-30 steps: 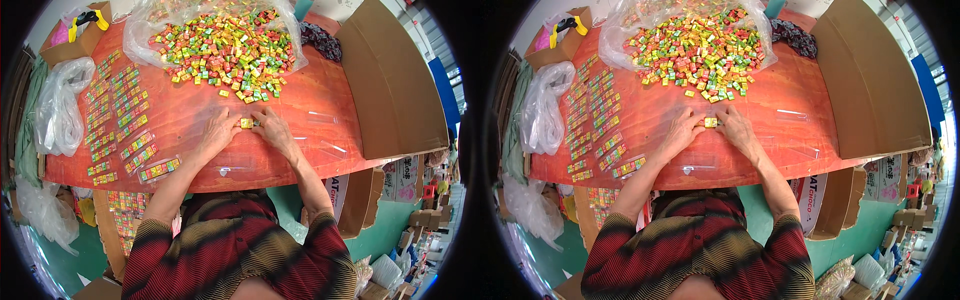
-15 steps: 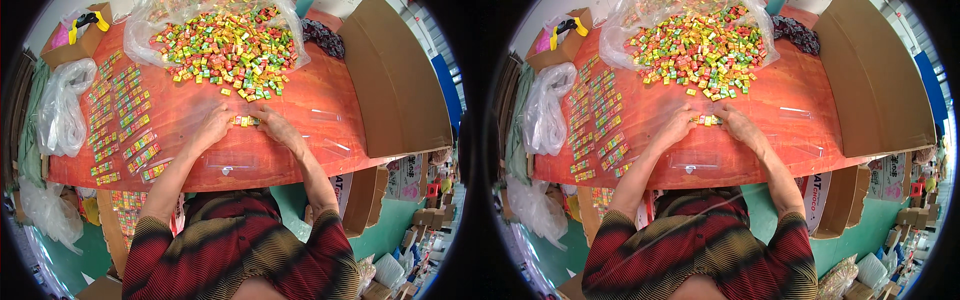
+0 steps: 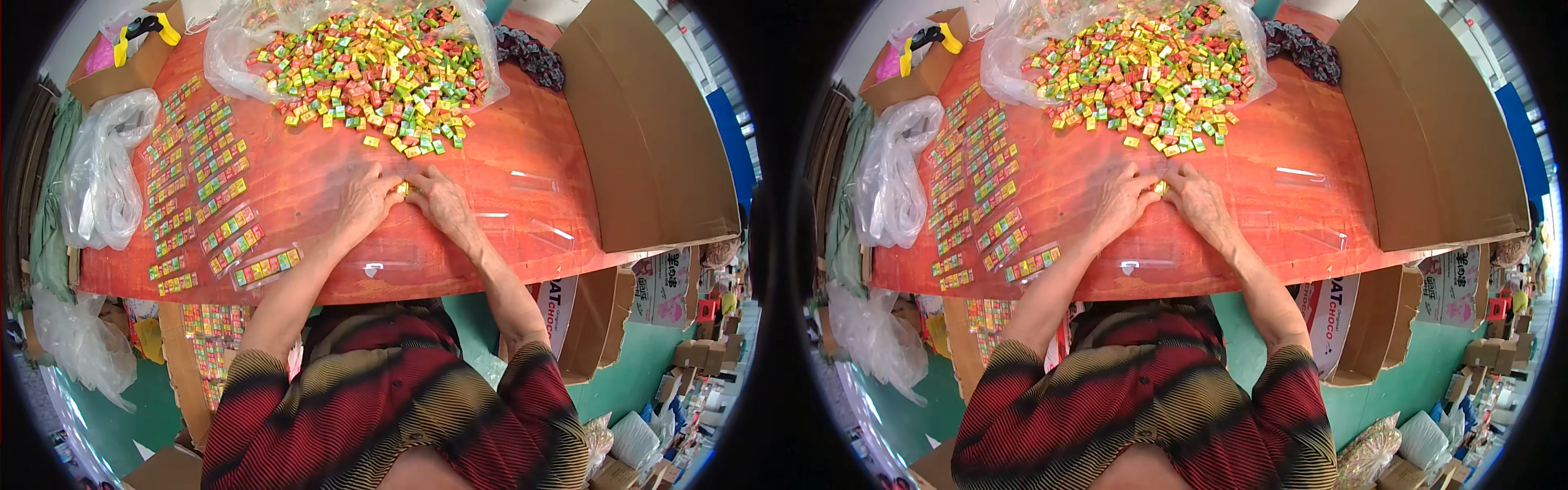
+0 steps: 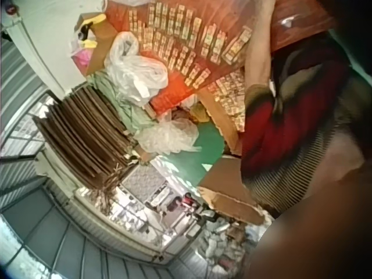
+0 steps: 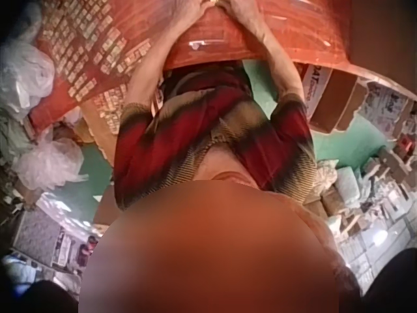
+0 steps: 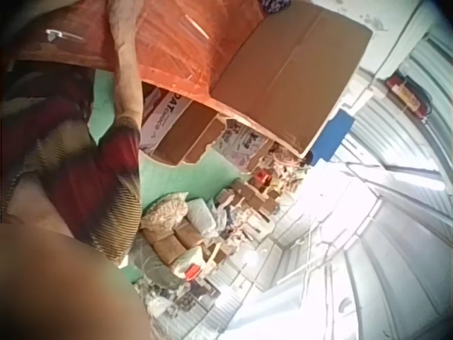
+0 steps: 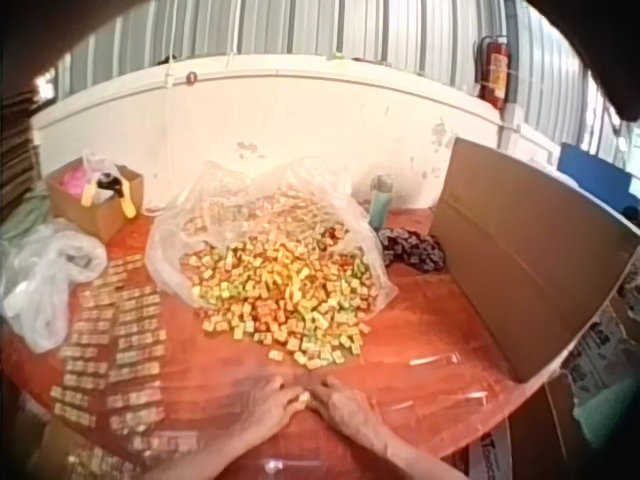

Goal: Packing small colorful toy cubes into plastic sleeves and then into a cardboard box.

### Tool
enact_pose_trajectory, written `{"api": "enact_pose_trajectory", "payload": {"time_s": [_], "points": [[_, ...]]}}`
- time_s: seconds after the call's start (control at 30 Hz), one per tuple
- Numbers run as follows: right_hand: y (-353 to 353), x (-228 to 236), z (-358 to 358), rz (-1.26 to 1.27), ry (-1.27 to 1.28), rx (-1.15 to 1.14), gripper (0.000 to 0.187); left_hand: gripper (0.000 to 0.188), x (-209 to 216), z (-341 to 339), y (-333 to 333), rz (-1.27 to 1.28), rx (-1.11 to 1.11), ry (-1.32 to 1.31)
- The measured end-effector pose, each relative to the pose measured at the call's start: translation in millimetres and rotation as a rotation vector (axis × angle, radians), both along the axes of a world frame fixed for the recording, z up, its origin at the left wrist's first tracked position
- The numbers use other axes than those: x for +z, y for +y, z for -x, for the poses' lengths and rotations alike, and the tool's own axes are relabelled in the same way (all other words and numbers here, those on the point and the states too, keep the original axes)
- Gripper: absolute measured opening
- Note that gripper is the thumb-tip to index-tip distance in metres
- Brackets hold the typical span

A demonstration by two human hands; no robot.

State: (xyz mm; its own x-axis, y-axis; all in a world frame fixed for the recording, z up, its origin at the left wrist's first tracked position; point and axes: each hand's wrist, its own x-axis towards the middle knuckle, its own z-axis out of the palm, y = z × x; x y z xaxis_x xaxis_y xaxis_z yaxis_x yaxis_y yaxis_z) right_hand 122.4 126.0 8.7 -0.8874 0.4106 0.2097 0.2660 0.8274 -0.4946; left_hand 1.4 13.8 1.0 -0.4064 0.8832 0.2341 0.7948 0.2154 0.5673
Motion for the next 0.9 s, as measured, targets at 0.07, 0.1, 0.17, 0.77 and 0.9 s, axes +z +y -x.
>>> {"api": "enact_pose_trajectory", "payload": {"time_s": [0.07,0.1,0.17,0.77,0.9], "points": [[0.1,0.9,-1.0,-0.022,0.043,0.008,0.026,0.028,0.5,3.2,0.2,-0.051,-0.048,0.023],[-1.3,2.6,0.3,-0.013,0.040,0.009,0.026,0.028,2.2,3.3,-0.4,-0.043,-0.046,0.019],[-6.9,10.7,0.7,-0.009,-0.018,-0.018,0.024,0.026,7.9,1.2,-4.8,-0.032,0.007,0.015],[-114.0,-8.0,-75.6,-0.334,-0.157,0.058,0.062,0.065,6.3,-73.5,-116.5,0.177,0.003,0.463],[-120.8,0.9,-78.8,-0.076,-0.247,0.097,0.077,0.068,10.9,-76.4,-119.5,0.225,0.002,0.492]]}}
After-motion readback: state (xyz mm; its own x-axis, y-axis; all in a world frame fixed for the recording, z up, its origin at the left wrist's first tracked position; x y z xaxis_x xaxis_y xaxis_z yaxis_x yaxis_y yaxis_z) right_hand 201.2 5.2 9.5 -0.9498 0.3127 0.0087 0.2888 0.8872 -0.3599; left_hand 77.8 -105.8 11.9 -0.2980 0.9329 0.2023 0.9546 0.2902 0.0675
